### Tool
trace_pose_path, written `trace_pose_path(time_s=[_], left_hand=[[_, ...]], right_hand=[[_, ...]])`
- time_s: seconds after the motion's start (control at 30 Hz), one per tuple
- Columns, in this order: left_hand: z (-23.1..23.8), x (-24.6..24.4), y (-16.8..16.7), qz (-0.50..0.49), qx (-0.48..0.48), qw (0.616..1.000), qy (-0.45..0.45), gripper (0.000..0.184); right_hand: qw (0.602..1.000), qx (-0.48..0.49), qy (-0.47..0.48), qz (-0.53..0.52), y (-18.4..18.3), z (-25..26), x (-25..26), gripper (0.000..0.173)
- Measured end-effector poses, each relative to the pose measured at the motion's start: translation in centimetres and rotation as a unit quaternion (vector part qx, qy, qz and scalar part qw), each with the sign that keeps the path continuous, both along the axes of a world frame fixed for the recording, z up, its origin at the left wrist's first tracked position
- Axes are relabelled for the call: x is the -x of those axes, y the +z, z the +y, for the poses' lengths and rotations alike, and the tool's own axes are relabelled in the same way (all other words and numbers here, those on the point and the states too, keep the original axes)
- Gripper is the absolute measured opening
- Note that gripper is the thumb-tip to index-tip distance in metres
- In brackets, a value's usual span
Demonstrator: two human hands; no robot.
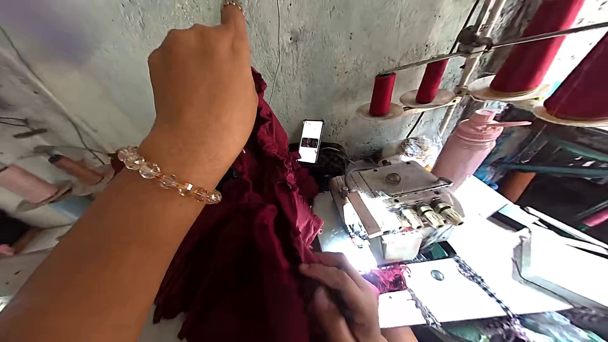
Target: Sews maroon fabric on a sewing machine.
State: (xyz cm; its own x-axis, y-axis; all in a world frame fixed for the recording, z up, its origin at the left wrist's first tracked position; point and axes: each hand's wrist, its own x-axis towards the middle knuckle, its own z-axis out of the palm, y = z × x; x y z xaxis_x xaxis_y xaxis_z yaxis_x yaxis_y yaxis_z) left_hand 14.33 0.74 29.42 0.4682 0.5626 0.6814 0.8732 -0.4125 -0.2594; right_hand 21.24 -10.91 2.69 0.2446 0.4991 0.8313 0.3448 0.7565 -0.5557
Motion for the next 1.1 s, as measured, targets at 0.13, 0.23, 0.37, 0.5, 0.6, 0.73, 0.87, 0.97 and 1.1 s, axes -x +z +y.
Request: trace_pose_path(time_s=[0.13, 0.23, 0.37, 0.5, 0.6, 0.73, 0.87, 0.97, 1.1], left_hand=[[0.2, -0.5, -0.6, -0.002, 0.016, 1.0, -0.001, 0.029], [0.3, 2.5, -0.6, 0.018, 0.025, 1.0, -0.004, 0.025], [-0.6, 12.4, -1.7, -0.001, 0.102, 0.991, -0.082, 0.03], [-2.9, 17.1, -13.1, -0.013, 0.269, 0.956, -0.112, 0.028], [-1.1, 14.4, -25.2, -0.013, 0.396, 0.918, -0.002, 0.026], [0.3, 12.0, -30.5, -0.025, 0.407, 0.912, 0.029, 0.038], [-0.7, 10.6, -28.7, -0.115, 0.258, 0.946, -0.16, 0.028], [-2.7, 9.1, -29.9, -0.087, 0.407, 0.868, -0.272, 0.033], [-2.3, 8.9, -35.6, -0.082, 0.478, 0.831, -0.271, 0.037]], right_hand=[[0.992, 0.094, -0.066, -0.043, -1.4, 0.0, 2.3, 0.062], [0.992, 0.124, 0.005, 0.001, -3.8, 0.8, 0.4, 0.038], [0.944, 0.21, 0.251, 0.04, -1.0, -5.2, -9.0, 0.035], [0.899, 0.344, 0.273, -0.011, -2.6, -7.6, -15.5, 0.028], [0.893, 0.431, 0.101, -0.084, -9.0, -6.2, -15.5, 0.023], [0.877, 0.434, -0.039, -0.205, -11.9, -6.2, -14.0, 0.02], [0.869, 0.427, -0.058, -0.244, -11.1, -6.7, -14.2, 0.022], [0.867, 0.405, -0.071, -0.281, -10.0, -6.6, -14.3, 0.027], [0.893, 0.349, -0.033, -0.28, -6.9, -5.8, -11.3, 0.04]])
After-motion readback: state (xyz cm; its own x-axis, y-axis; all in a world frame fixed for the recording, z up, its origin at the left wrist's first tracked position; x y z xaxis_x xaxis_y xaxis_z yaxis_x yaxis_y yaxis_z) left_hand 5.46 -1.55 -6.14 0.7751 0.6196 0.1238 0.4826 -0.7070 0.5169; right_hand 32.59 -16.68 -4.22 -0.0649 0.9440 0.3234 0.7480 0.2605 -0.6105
